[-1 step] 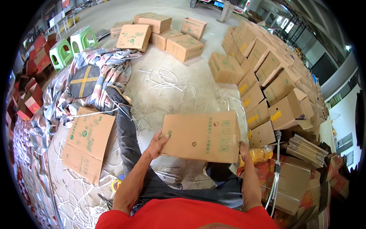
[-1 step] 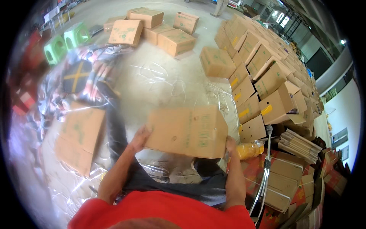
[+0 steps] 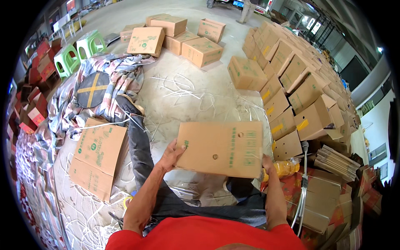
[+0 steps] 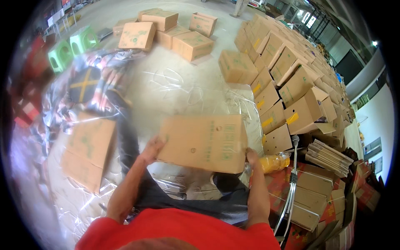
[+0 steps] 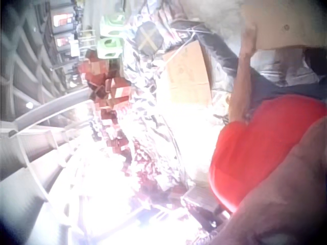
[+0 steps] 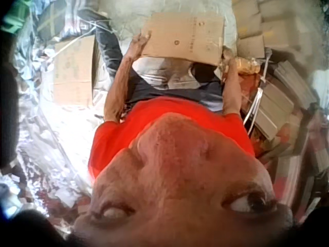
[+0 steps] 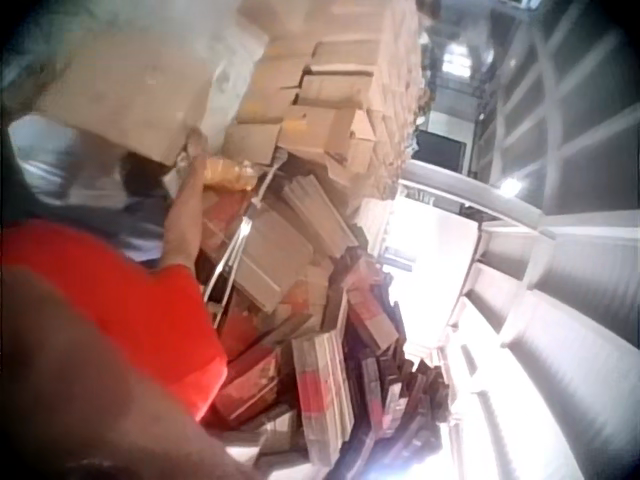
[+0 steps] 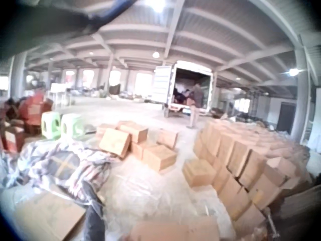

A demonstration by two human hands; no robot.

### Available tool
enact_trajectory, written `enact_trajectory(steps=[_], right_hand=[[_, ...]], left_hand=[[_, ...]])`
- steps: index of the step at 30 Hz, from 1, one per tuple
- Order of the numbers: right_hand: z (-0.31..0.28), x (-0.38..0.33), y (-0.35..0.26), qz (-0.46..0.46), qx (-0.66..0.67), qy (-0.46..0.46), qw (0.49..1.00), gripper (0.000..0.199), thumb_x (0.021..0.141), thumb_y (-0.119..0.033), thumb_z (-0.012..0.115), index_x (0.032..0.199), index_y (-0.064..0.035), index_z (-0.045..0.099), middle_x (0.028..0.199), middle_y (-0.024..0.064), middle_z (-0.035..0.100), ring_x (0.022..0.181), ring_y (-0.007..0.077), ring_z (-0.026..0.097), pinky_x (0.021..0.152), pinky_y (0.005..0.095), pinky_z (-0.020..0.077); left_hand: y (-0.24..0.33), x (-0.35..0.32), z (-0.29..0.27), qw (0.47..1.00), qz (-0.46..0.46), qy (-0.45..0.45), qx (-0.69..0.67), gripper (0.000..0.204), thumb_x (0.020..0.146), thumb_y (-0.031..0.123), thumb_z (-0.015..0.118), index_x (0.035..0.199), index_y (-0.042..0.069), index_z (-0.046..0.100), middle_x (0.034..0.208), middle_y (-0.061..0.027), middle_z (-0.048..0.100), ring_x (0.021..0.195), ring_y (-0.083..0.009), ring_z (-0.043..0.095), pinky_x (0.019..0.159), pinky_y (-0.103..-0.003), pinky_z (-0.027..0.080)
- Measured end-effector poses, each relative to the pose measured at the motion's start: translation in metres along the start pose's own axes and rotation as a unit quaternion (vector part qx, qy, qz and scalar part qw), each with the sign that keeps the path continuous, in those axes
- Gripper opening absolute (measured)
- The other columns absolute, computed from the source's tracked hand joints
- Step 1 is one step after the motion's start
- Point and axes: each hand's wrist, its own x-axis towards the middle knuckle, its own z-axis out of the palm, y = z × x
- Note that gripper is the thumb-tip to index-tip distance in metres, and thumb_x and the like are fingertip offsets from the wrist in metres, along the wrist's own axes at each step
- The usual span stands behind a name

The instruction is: The person sits on the floor and repeatedly folds flat cardboard sheets into small boxes, then seals them with a handheld tape dispenser. Finished boxes are placed in a growing stack nearby.

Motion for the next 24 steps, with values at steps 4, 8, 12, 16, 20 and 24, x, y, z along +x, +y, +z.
enact_trajectory(steps=[4,8,12,16,20,24], right_hand=[[0.033,0.004,-0.086,-0.053,-0.088,0.068,0.992,0.042,0.098,-0.029,0.062,0.122,0.0039,0.069,0.113,0.0257,0.073,0.107,0.0429,0.069,0.097,0.0470,0.0530],[0.008,-0.008,-0.154,-0.067,0.019,0.133,0.989,0.042,0.098,-0.028,0.064,0.124,0.0052,0.069,0.113,0.0270,0.073,0.106,0.0397,0.071,0.095,0.0433,0.0542],[-0.029,-0.020,-0.147,-0.014,0.044,0.229,0.972,0.042,0.099,-0.027,0.064,0.124,0.0056,0.068,0.111,0.0276,0.073,0.105,0.0384,0.072,0.093,0.0422,0.0546],[-0.014,-0.014,-0.169,-0.022,0.036,0.229,0.973,0.041,0.099,-0.026,0.064,0.124,0.0062,0.068,0.106,0.0259,0.074,0.101,0.0369,0.073,0.091,0.0426,0.0553],[-0.023,-0.010,-0.135,-0.076,0.016,0.217,0.973,0.041,0.099,-0.026,0.065,0.123,0.0075,0.068,0.100,0.0247,0.075,0.095,0.0349,0.074,0.089,0.0418,0.0560],[-0.004,-0.017,-0.149,-0.090,0.005,0.123,0.988,0.038,0.099,-0.022,0.065,0.124,0.0074,0.067,0.100,0.0219,0.076,0.093,0.0295,0.073,0.086,0.0379,0.0556]], left_hand=[[0.078,-0.029,0.018,0.985,0.023,-0.042,0.167,0.045,0.103,0.020,0.065,0.142,0.002,0.055,0.126,-0.0086,0.068,0.112,-0.0152,0.064,0.096,-0.033,0.053],[0.092,0.000,0.038,0.952,0.020,-0.066,0.299,0.048,0.102,0.023,0.066,0.144,0.002,0.054,0.127,-0.0079,0.067,0.111,-0.0152,0.063,0.095,-0.033,0.053],[0.145,0.089,0.077,0.954,0.019,0.067,0.291,0.057,0.101,0.035,0.067,0.145,0.003,0.054,0.133,-0.0139,0.063,0.112,-0.0240,0.064,0.098,-0.042,0.052],[0.298,0.197,0.057,0.942,0.318,0.010,-0.107,0.050,0.106,0.030,0.059,0.143,-0.002,0.050,0.136,-0.0243,0.061,0.122,-0.0343,0.063,0.108,-0.047,0.048],[0.302,0.196,0.073,0.953,0.294,0.036,0.060,0.078,0.105,0.035,0.062,0.160,-0.002,0.022,0.142,-0.0236,0.059,0.126,-0.0334,0.062,0.111,-0.047,0.045],[0.217,0.137,-0.012,0.920,0.279,0.105,0.255,0.090,0.099,0.033,0.073,0.164,0.000,0.020,0.132,-0.0217,0.067,0.115,-0.0269,0.068,0.099,-0.039,0.054]])
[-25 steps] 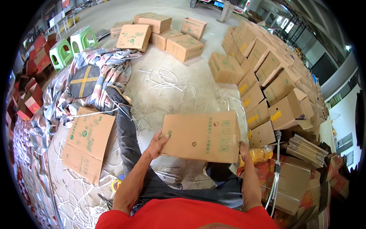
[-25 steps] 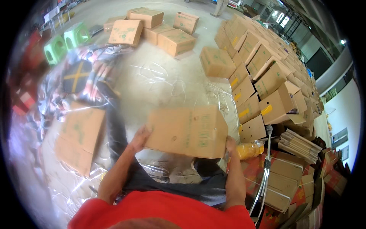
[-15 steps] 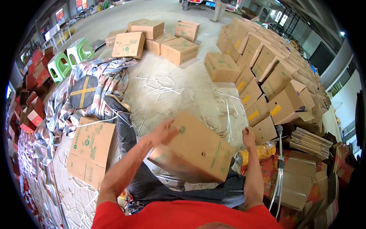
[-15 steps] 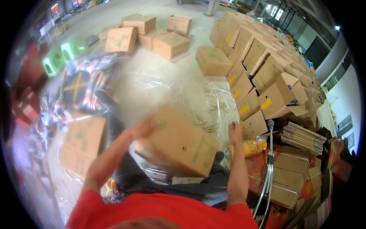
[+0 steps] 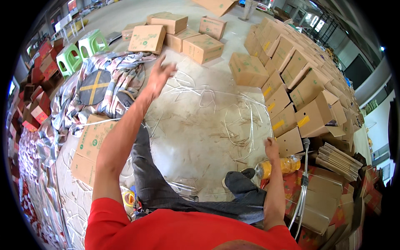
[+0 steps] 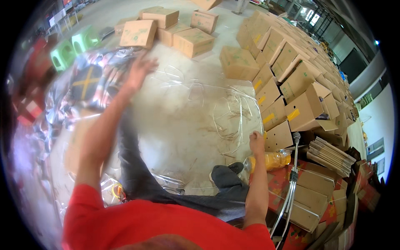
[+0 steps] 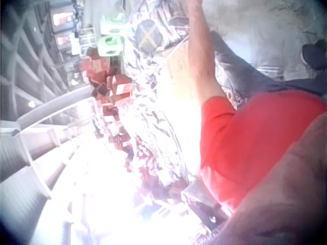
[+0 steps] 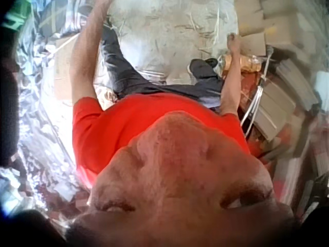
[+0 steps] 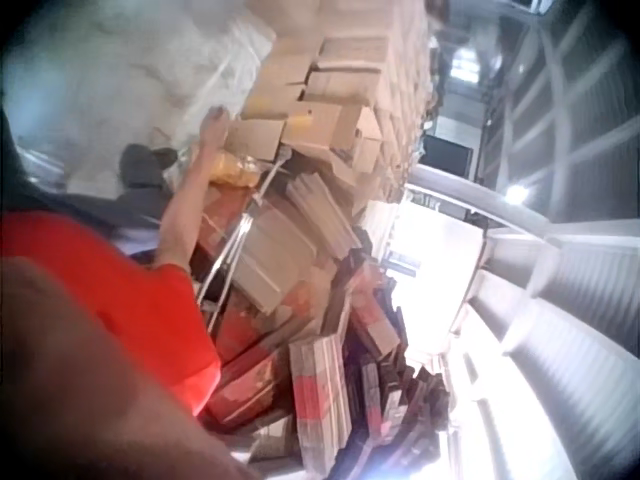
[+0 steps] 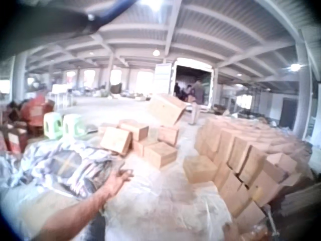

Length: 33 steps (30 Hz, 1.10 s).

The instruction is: The person sits on the floor and repeatedly folds flat cardboard sheets into small boxes, then seals them with a handheld tape dispenser. Finished boxes are placed in a growing stack nearby.

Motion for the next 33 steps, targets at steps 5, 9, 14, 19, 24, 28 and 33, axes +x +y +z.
enact_trajectory(steps=[5,9,14,19,24,28,33], right_hand=[[0.021,0.005,0.004,-0.006,0.015,-0.142,0.990,0.037,0.100,-0.015,0.061,0.128,0.0089,0.062,0.101,0.0147,0.076,0.090,0.0190,0.070,0.084,0.0315,0.0543],[0.040,-0.006,0.004,0.013,0.029,-0.213,0.977,0.039,0.099,-0.012,0.058,0.131,0.0105,0.060,0.106,0.0142,0.076,0.090,0.0198,0.070,0.085,0.0306,0.0541],[0.086,-0.025,-0.040,0.009,0.014,-0.335,0.942,0.043,0.105,-0.017,0.057,0.138,0.0094,0.054,0.116,0.0182,0.074,0.097,0.0228,0.073,0.084,0.0319,0.0550],[0.094,-0.027,-0.092,0.004,-0.020,-0.418,0.908,0.046,0.104,-0.019,0.058,0.140,0.0088,0.053,0.119,0.0185,0.074,0.099,0.0222,0.073,0.085,0.0318,0.0545],[0.079,-0.018,-0.133,-0.033,-0.075,-0.420,0.904,0.046,0.104,-0.020,0.057,0.140,0.0090,0.053,0.120,0.0179,0.074,0.102,0.0220,0.071,0.087,0.0324,0.0532],[0.086,-0.014,-0.137,-0.054,-0.084,-0.426,0.899,0.042,0.102,-0.018,0.058,0.134,0.0103,0.057,0.113,0.0187,0.075,0.098,0.0240,0.073,0.088,0.0339,0.0547],[0.119,-0.012,-0.136,-0.055,-0.083,-0.492,0.865,0.042,0.104,-0.018,0.057,0.135,0.0093,0.056,0.116,0.0170,0.074,0.098,0.0219,0.072,0.086,0.0332,0.0539]], left_hand=[[-0.147,-0.161,-0.129,0.963,-0.109,0.170,0.177,0.063,0.099,0.016,0.068,0.154,-0.001,0.042,0.111,-0.0144,0.071,0.100,-0.0208,0.067,0.087,-0.034,0.054],[-0.216,-0.305,-0.208,0.865,-0.190,0.322,0.334,0.067,0.093,0.014,0.069,0.154,0.001,0.042,0.133,-0.0221,0.063,0.118,-0.0353,0.063,0.100,-0.044,0.050],[-0.227,-0.464,-0.299,0.669,-0.220,0.382,0.598,0.080,0.091,0.031,0.072,0.160,0.012,0.037,0.164,-0.0218,0.036,0.149,-0.0420,0.035,0.121,-0.056,0.028],[-0.218,-0.526,-0.335,0.584,-0.457,0.356,0.569,0.106,0.075,0.062,0.081,0.164,0.029,0.033,0.173,-0.0194,0.018,0.155,-0.0500,0.019,0.120,-0.069,0.020],[-0.221,-0.539,-0.323,0.600,-0.461,0.304,0.579,0.111,0.070,0.052,0.088,0.164,0.036,0.031,0.174,-0.0177,0.013,0.155,-0.0535,0.015,0.120,-0.073,0.018],[-0.232,-0.549,-0.330,0.563,-0.408,0.288,0.658,0.108,0.074,0.028,0.089,0.163,0.042,0.029,0.172,-0.0159,0.021,0.152,-0.0547,0.020,0.120,-0.071,0.023],[-0.219,-0.558,-0.329,0.579,-0.326,0.251,0.704,0.098,0.079,0.016,0.083,0.163,0.031,0.034,0.168,-0.0164,0.030,0.148,-0.0544,0.028,0.117,-0.065,0.032]])
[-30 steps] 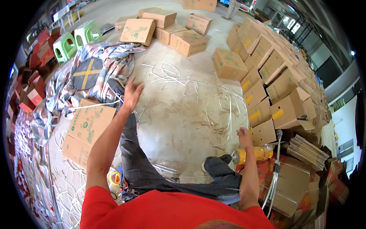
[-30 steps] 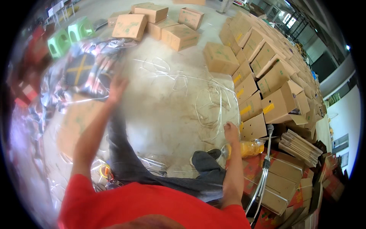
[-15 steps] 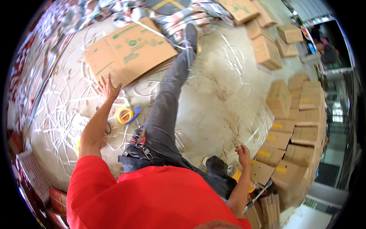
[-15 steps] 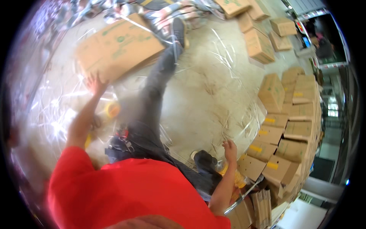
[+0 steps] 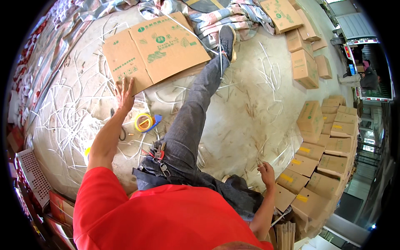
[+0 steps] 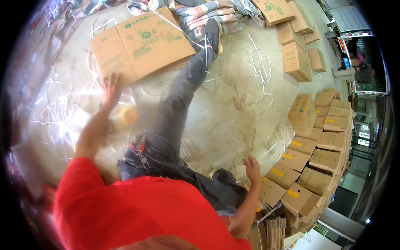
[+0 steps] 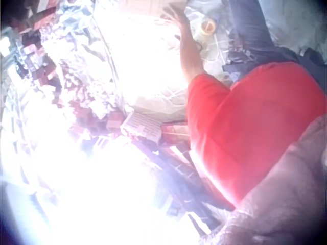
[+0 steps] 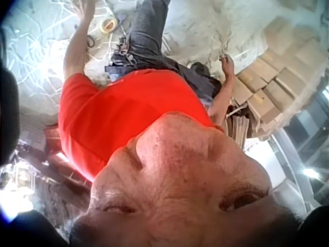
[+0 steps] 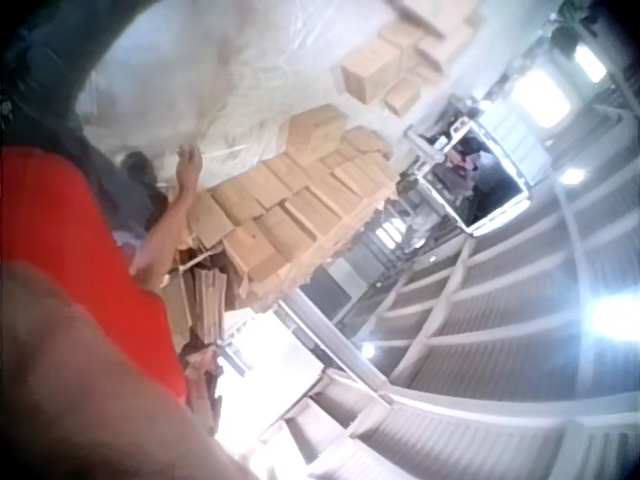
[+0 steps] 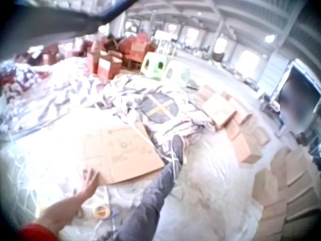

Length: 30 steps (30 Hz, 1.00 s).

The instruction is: The person sits on the floor and repeatedly folds flat cardboard sheets into small boxes, then seals them with a handheld tape dispenser. Finished boxes are placed in a growing stack nearby.

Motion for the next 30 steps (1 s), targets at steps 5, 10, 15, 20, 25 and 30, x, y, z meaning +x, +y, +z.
enact_trajectory(steps=[5,10,15,20,25,30], right_hand=[[0.020,0.013,-0.002,-0.009,0.003,-0.001,1.000,0.040,0.102,-0.018,0.060,0.131,0.0095,0.058,0.111,0.0165,0.075,0.094,0.0220,0.073,0.084,0.0335,0.0546],[0.020,0.039,-0.007,-0.062,-0.084,-0.007,0.994,0.038,0.100,-0.019,0.062,0.127,0.0073,0.062,0.104,0.0187,0.076,0.093,0.0246,0.073,0.084,0.0352,0.0551],[-0.001,0.062,-0.028,-0.124,-0.063,0.129,0.982,0.039,0.099,-0.019,0.064,0.130,0.0043,0.063,0.115,0.0218,0.073,0.108,0.0326,0.071,0.093,0.0394,0.0541],[-0.029,0.033,-0.064,-0.138,0.042,0.328,0.933,0.045,0.102,-0.018,0.061,0.140,0.0048,0.056,0.128,0.0229,0.070,0.113,0.0333,0.069,0.099,0.0410,0.0531],[-0.044,-0.003,-0.040,-0.114,0.131,0.403,0.899,0.055,0.108,-0.027,0.056,0.153,0.0027,0.043,0.147,0.0223,0.058,0.132,0.0316,0.059,0.111,0.0408,0.0453],[-0.078,-0.030,-0.024,-0.114,0.350,0.561,0.742,0.069,0.111,-0.047,0.042,0.158,0.0032,0.035,0.161,0.0194,0.042,0.149,0.0290,0.040,0.123,0.0398,0.0286]], left_hand=[[0.021,0.003,-0.097,0.992,0.072,0.053,-0.091,0.072,0.086,0.009,0.070,0.154,0.015,0.046,0.157,-0.0134,0.047,0.140,-0.0419,0.044,0.109,-0.058,0.041],[0.092,0.021,-0.235,0.956,0.115,0.102,-0.249,0.043,0.092,0.006,0.063,0.135,0.006,0.060,0.126,-0.0147,0.070,0.114,-0.0362,0.065,0.094,-0.048,0.052],[0.184,0.000,-0.334,0.937,0.196,0.047,-0.286,0.034,0.096,0.007,0.063,0.130,0.005,0.063,0.113,-0.0222,0.071,0.104,-0.0420,0.067,0.085,-0.049,0.054],[0.223,-0.020,-0.397,0.918,0.215,0.031,-0.331,0.037,0.098,0.005,0.063,0.135,0.003,0.061,0.113,-0.0264,0.072,0.102,-0.0452,0.070,0.088,-0.049,0.054],[0.263,-0.054,-0.443,0.886,0.305,-0.013,-0.350,0.039,0.094,0.000,0.066,0.132,0.005,0.064,0.112,-0.0239,0.072,0.105,-0.0428,0.069,0.092,-0.047,0.053],[0.307,-0.055,-0.433,0.794,0.460,-0.115,-0.380,0.044,0.088,-0.007,0.068,0.130,0.006,0.065,0.115,-0.0235,0.071,0.107,-0.0430,0.068,0.089,-0.047,0.055]])
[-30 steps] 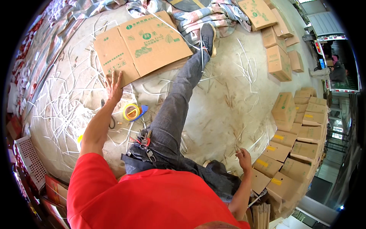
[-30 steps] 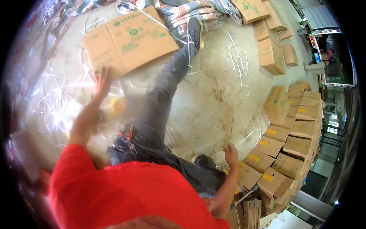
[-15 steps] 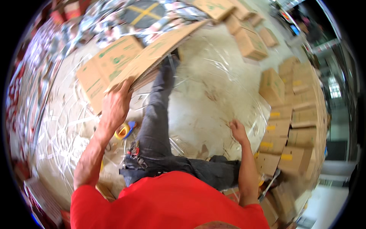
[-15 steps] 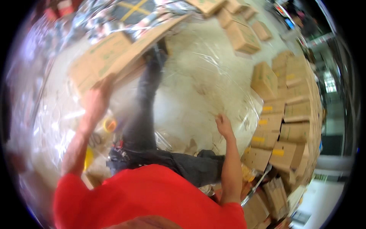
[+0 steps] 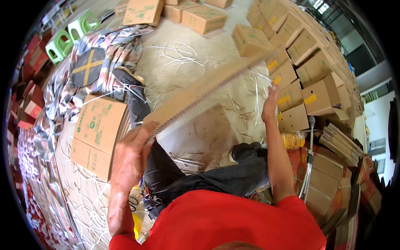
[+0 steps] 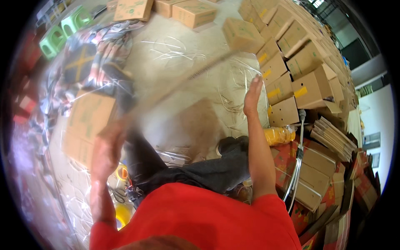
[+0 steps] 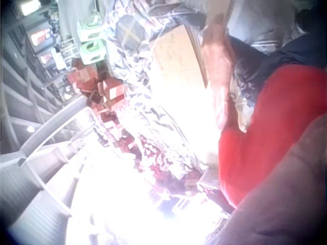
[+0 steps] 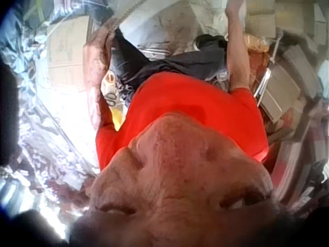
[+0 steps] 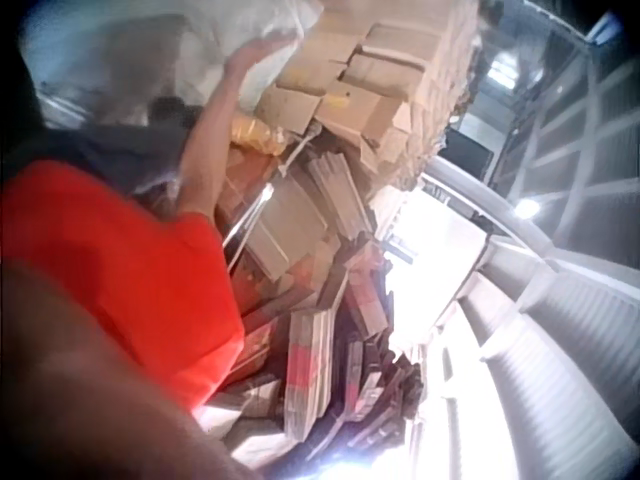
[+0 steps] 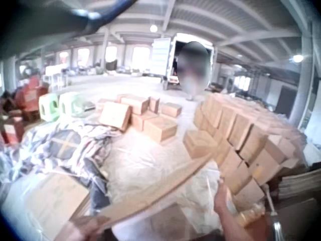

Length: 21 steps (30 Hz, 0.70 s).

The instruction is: The person sits on the floor and repeatedly folds flat cardboard sheets into small boxes, then seals them with a handheld tape dispenser. Finished boxes are placed in a growing stack nearby.

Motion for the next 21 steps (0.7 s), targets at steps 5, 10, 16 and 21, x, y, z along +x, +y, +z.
enact_trajectory(steps=[5,10,16,21], right_hand=[[-0.039,-0.005,-0.012,0.088,0.157,0.073,0.981,0.080,0.109,-0.061,0.038,0.159,0.0009,0.034,0.160,0.0160,0.045,0.149,0.0298,0.038,0.125,0.0423,0.0262],[-0.095,-0.025,0.063,0.213,-0.038,0.042,0.975,0.087,0.104,-0.069,0.040,0.158,-0.0009,0.036,0.157,0.0182,0.045,0.145,0.0308,0.039,0.123,0.0431,0.0273],[-0.086,-0.067,0.067,0.206,-0.010,0.097,0.974,0.087,0.105,-0.071,0.037,0.161,-0.0044,0.033,0.153,0.0187,0.049,0.137,0.0317,0.045,0.115,0.0474,0.0374],[-0.068,-0.070,0.045,0.240,-0.009,0.094,0.966,0.078,0.110,-0.057,0.036,0.157,0.0047,0.038,0.161,0.0193,0.042,0.147,0.0301,0.038,0.123,0.0380,0.0260]], left_hand=[[-0.018,0.029,0.038,0.987,0.100,-0.115,-0.042,0.037,0.092,0.002,0.066,0.128,0.001,0.064,0.110,-0.0248,0.071,0.100,-0.0485,0.065,0.085,-0.050,0.053],[-0.062,0.024,0.098,0.962,0.045,-0.233,-0.134,0.030,0.101,0.011,0.060,0.128,0.000,0.064,0.103,-0.0265,0.072,0.098,-0.0479,0.067,0.086,-0.045,0.053],[-0.086,0.013,0.110,0.908,-0.087,-0.357,-0.203,0.048,0.108,0.039,0.055,0.134,-0.001,0.065,0.108,-0.0189,0.074,0.106,-0.0283,0.070,0.096,-0.038,0.051],[-0.083,0.008,0.112,0.867,-0.168,-0.394,-0.254,0.057,0.105,0.047,0.060,0.136,-0.001,0.065,0.122,-0.0114,0.073,0.114,-0.0236,0.064,0.101,-0.036,0.048]])
